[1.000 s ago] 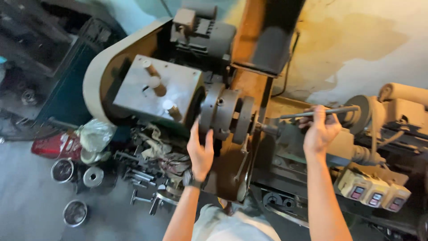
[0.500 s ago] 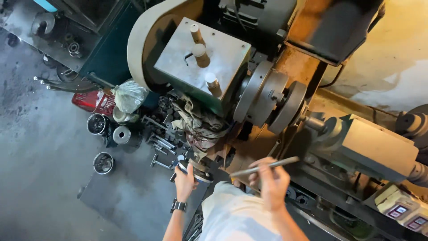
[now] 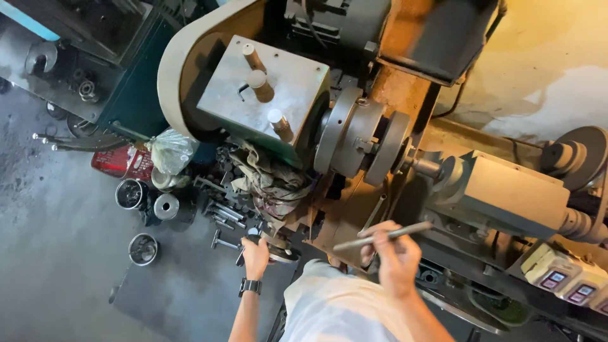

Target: The person places a metal ring onto a lathe chuck and secures it by hand. They then use a T-handle wrench to tighten the chuck jaws, repeatedly rotating the tool and adjusting the chuck to ensure the ring is firmly held in place.

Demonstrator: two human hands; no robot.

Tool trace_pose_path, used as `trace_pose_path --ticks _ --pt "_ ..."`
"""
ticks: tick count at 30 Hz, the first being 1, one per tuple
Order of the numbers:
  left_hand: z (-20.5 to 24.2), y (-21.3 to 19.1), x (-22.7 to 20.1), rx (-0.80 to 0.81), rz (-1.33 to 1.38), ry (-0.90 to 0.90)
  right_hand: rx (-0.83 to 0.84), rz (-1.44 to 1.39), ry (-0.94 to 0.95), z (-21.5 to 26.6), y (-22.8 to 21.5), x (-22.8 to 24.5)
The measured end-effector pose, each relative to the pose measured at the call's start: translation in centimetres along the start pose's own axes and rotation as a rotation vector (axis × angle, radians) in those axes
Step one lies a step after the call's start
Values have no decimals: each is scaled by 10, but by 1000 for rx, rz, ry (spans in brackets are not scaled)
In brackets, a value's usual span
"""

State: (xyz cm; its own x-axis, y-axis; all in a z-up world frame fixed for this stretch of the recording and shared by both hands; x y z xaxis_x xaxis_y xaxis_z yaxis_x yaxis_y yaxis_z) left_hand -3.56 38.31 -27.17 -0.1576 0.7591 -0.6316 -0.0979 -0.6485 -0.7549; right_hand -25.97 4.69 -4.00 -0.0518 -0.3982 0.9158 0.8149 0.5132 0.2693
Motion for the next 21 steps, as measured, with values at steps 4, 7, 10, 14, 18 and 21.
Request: trace_pose_path --ticks 4,7,10,14,18,21 --pt "9 -18 -30 198 0 -224 -117 -109 -398 -43 -35 95" --pt "3 -23 -42 247 -324 -84 -269 -197 -511 -99 -91 131" --pt "28 -53 -150 264 -449 265 -368 -182 -551 -152 -130 135" --pt "99 -96 -350 273 306 718 -416 -69 -529 -176 -142 131" --pt "95 -77 -495 38 360 1240 -434 -6 -511 -176 -137 133" --pt "36 -2 -547 11 172 1201 -417 -4 -485 -178 -135 134"
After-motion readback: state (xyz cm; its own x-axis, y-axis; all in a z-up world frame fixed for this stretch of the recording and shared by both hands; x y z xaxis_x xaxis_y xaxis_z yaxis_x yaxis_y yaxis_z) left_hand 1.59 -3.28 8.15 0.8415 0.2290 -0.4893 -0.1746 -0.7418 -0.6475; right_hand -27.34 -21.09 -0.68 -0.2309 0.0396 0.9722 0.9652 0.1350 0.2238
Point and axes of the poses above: each hand's wrist, its own z-axis away from the middle knuckle, its own y-axis out of the palm, x = y × z, the point moved 8 cm from there along -z, towards the middle knuckle, and after that the axes turned 7 degrees about -x, right-handed, at the moved point
